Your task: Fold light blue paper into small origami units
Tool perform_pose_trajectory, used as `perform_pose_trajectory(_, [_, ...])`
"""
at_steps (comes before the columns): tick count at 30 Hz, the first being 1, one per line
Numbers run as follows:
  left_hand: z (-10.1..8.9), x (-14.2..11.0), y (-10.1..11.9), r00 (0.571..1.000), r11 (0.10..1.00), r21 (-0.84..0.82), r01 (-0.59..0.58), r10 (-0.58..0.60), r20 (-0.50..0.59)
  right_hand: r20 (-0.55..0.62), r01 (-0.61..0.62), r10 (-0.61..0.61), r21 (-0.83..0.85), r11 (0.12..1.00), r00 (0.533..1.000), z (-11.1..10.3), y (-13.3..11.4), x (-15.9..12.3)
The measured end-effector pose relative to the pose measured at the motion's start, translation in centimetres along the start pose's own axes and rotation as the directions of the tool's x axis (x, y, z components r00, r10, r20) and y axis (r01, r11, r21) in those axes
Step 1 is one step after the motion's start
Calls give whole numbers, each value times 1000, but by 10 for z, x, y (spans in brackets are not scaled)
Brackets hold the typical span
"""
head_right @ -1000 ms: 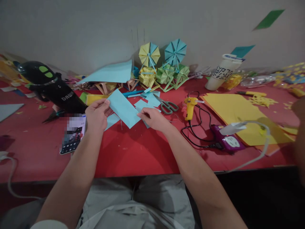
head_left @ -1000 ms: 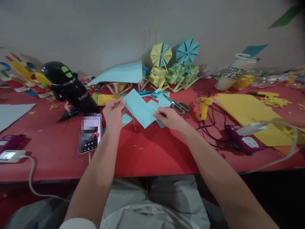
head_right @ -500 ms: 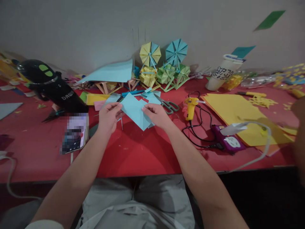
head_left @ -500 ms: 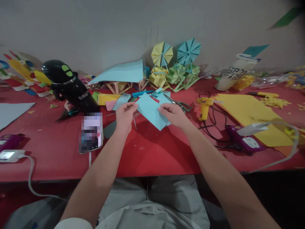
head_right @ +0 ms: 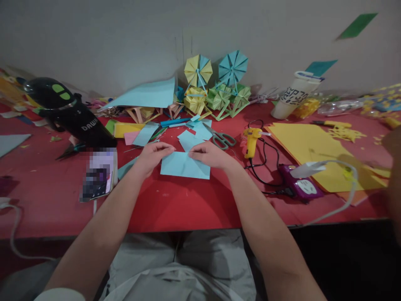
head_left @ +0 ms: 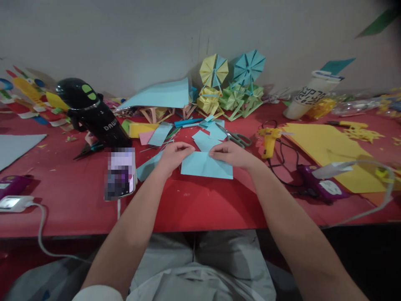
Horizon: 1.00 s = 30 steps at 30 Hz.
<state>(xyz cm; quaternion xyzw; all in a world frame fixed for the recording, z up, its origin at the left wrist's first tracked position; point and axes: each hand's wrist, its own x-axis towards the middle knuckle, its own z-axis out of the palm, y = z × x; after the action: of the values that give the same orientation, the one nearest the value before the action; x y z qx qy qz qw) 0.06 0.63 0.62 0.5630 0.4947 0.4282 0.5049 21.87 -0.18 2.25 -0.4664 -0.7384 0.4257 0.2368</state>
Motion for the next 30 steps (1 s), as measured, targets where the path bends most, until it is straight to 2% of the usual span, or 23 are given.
perform_pose_trajectory(5, [-3,-4,0,977,979,188,-83,43,209,49,-15,16,-21,1000,999,0,3,0])
perform_pose_trajectory(8, [-2,-5,2,955,953,256,-164,89,282,77,-8,13,-61,998,997,-1,8,1])
perform_pose_trajectory(12, [0,-5,0,949,888,376,-265,171,266,85,37,-27,-114,993,996,0,14,2])
perform_pose_trajectory(16, [4,-5,-1,945,843,441,-307,216,247,40,86,-82,-104,991,996,3,13,2])
perform_pose_trajectory(25, [13,-10,-5,929,816,465,-342,219,298,97,131,-117,-157,979,988,11,5,1])
perform_pose_trajectory(30, [10,-9,-3,936,819,469,-331,221,276,99,136,-124,-131,982,987,11,7,2])
